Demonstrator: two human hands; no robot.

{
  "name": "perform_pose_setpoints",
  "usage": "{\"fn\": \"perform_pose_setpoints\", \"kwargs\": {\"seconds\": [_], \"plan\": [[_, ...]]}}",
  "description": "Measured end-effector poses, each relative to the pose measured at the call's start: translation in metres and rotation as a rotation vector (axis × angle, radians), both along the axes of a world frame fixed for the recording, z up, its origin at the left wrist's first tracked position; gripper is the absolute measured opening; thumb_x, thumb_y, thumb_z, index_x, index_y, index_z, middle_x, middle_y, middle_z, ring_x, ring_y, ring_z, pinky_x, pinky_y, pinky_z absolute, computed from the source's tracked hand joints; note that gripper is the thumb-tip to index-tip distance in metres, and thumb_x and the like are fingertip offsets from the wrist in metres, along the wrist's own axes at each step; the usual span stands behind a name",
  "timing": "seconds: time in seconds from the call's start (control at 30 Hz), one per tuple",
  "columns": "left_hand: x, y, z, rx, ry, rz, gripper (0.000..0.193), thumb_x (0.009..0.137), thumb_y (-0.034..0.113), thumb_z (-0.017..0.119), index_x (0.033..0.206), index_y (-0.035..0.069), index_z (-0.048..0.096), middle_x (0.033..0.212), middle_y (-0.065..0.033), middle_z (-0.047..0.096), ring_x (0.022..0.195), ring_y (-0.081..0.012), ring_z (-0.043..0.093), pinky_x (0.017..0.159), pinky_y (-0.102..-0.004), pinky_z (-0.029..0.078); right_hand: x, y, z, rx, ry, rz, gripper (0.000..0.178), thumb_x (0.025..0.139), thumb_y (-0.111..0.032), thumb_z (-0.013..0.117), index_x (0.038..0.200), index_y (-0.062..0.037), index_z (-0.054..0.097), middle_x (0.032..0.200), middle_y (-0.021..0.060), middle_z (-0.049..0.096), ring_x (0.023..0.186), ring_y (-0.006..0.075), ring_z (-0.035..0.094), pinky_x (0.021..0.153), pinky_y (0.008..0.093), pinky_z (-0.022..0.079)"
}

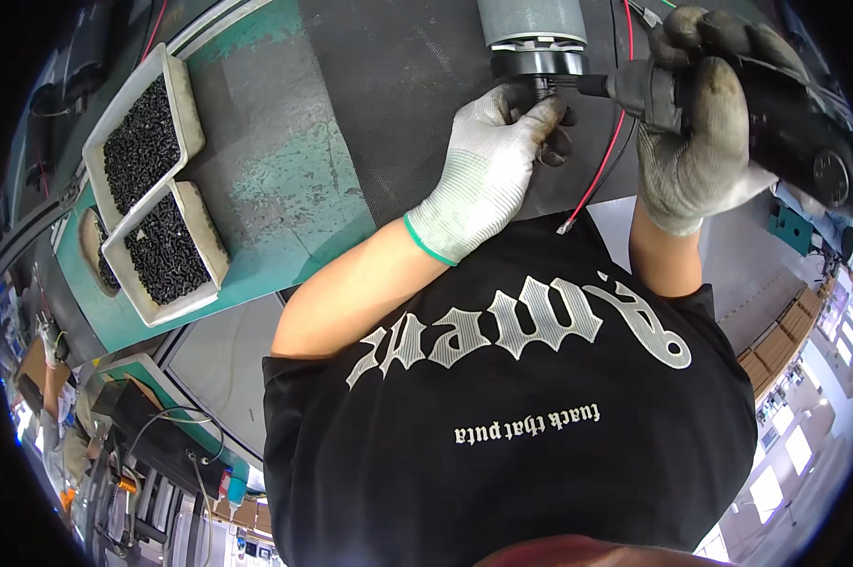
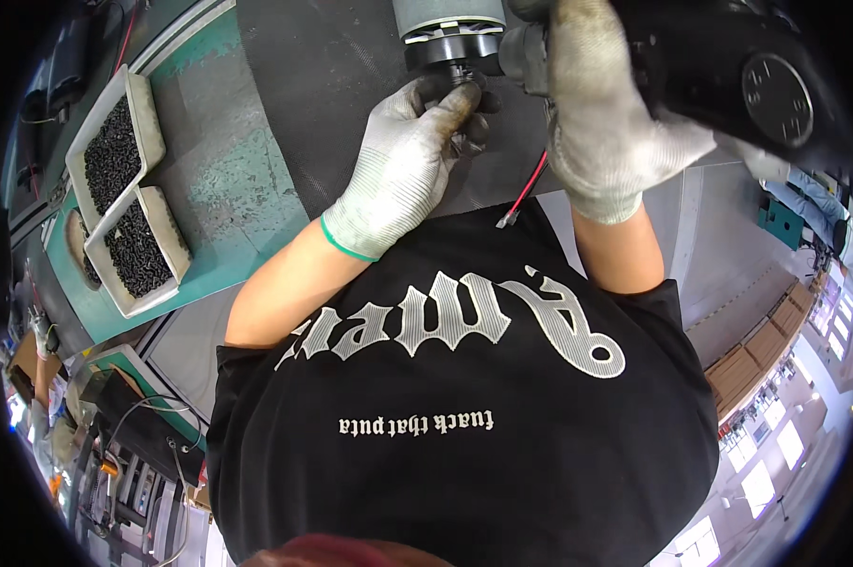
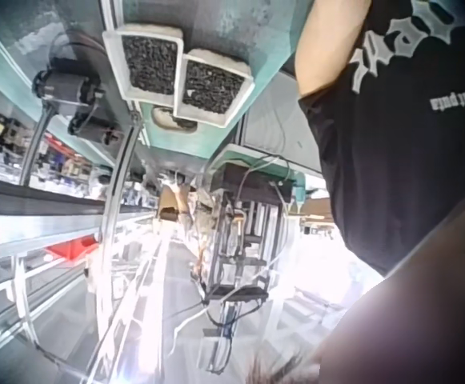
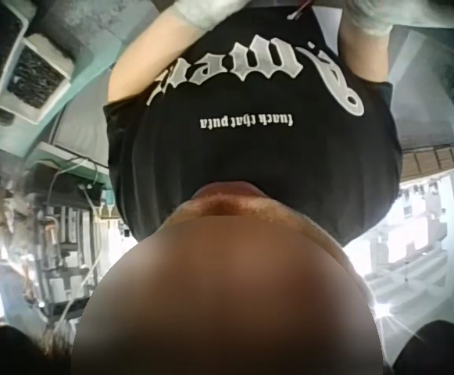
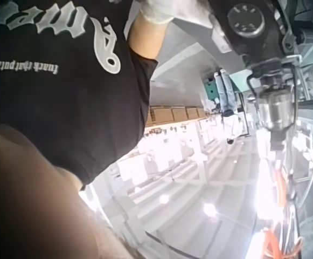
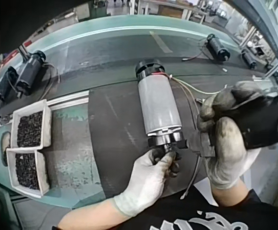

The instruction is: Assembling a motor unit with a fan and wiring at a manual assembly station.

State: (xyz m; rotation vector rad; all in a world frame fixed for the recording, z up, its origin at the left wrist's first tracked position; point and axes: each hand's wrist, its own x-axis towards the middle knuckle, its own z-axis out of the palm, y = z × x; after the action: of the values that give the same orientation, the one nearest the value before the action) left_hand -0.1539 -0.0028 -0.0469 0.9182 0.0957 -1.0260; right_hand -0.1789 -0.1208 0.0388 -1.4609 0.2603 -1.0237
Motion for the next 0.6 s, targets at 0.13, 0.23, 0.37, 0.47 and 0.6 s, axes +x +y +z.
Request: {"fn": "perform_pose_setpoints", "kwargs": {"seconds": [0.13,0.23,0.37,0.47,0.6], "plan": [[0.001,-0.001,0.003,0.056,-0.107,0.012,0.019,0.099,0.015,0.061,0.106,-0.003,0.060,0.092,-0.0094,0.068,0.072,-0.0116,0.063,0.065,-0.0250,0.051,-0.008,-0.040,-0.025,-1.064,0.029,-0.039,0.037,0.088,-0.001,0.058,0.124,0.0045,0.055,0.112,0.0168,0.063,0.097,0.0272,0.064,0.084,0.0380,0.055],[0.002,-0.002,-0.001,0.044,-0.124,0.067,0.020,0.098,0.016,0.063,0.097,-0.004,0.063,0.083,-0.0090,0.069,0.068,-0.0120,0.066,0.060,-0.0255,0.054,-0.003,0.020,0.006,-0.088,0.218,0.070,0.042,0.091,-0.005,0.063,0.128,-0.0054,0.042,0.101,0.0102,0.056,0.085,0.0197,0.058,0.072,0.0317,0.051],[0.001,0.000,0.001,0.028,-0.101,0.056,0.019,0.098,0.015,0.062,0.100,-0.004,0.063,0.088,-0.0095,0.070,0.069,-0.0115,0.064,0.061,-0.0253,0.053,0.002,0.016,0.006,-0.128,0.125,0.193,0.042,0.091,-0.002,0.062,0.126,-0.0053,0.040,0.096,0.0116,0.057,0.081,0.0204,0.060,0.072,0.0339,0.052],[-0.001,-0.001,-0.001,-0.096,0.054,0.068,0.017,0.100,0.014,0.059,0.106,-0.001,0.061,0.091,-0.0077,0.068,0.068,-0.0104,0.060,0.064,-0.0259,0.050,0.003,0.020,0.013,-0.051,0.104,0.249,0.041,0.090,0.000,0.062,0.124,-0.0061,0.039,0.094,0.0110,0.058,0.079,0.0200,0.060,0.073,0.0341,0.052],[-0.003,0.004,0.004,-0.200,0.273,0.124,0.015,0.101,0.011,0.056,0.111,0.001,0.059,0.091,-0.0060,0.064,0.068,-0.0099,0.056,0.068,-0.0275,0.047,0.000,-0.001,0.008,-0.033,0.005,0.184,0.036,0.088,-0.003,0.062,0.123,0.0006,0.054,0.102,0.0165,0.063,0.086,0.0270,0.065,0.079,0.0388,0.056]]}}
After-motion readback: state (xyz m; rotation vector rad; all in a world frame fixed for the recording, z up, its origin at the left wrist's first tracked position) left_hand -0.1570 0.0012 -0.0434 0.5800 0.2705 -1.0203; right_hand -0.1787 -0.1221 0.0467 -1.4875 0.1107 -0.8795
